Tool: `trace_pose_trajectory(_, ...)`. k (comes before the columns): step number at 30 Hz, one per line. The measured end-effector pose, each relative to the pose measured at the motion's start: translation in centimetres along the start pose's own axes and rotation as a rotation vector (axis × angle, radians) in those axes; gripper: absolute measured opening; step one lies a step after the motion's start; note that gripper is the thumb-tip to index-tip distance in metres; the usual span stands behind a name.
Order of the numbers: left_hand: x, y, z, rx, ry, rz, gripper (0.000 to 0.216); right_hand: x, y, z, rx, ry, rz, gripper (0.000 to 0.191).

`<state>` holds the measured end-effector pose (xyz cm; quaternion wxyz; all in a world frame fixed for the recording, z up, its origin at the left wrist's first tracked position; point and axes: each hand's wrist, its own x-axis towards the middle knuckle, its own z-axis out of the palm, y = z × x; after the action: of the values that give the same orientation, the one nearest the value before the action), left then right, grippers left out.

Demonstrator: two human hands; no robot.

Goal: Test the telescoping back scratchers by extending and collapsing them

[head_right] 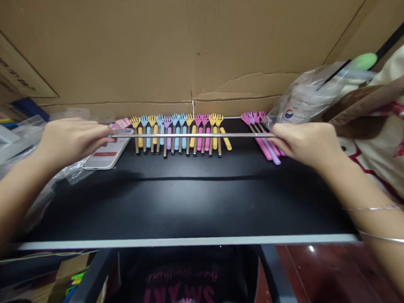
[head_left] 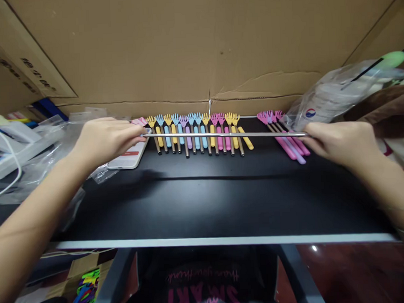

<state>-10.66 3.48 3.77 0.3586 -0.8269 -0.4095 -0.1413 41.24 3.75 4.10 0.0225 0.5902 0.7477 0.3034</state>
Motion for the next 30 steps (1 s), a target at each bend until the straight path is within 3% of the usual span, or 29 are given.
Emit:
trace_pose_trajectory(3,-1.8,-2.5,0.2,0.005,0.001,-0.106,0.042,-0.6,2.4,0.9,-0.005,-0.049,0.088,0.030)
trace_pose_trajectory(5,-3.1,-3.8,0.4,-0.009,-0.008,-0.159,0.037,-1.0,4.1,1.7,0.032,-0.164,0.171,0.021)
trace_pose_trajectory(8,-4.7,-4.6,0.6,-0.057,-0.070,-0.208,0.031,-1.7,5.5,2.5,0.123,-0.239,0.182,0.018)
trace_pose_trajectory(14,-5.2,-4.4,0.8,-0.069,-0.065,-0.184,0.031,-1.6,5.8,3.1,0.145,-0.202,0.185,0.022)
trace_pose_trajectory(23,-7.8,-6.5,2.0,-0.102,-0.121,-0.309,0.032,-2.3,6.5,3.5,0.237,-0.323,0.216,0.025)
trace_pose_trajectory(30,-6.4,-5.5,1.7,-0.093,-0.075,-0.270,0.031,-1.9,5.4,2.7,0.187,-0.386,0.263,0.026)
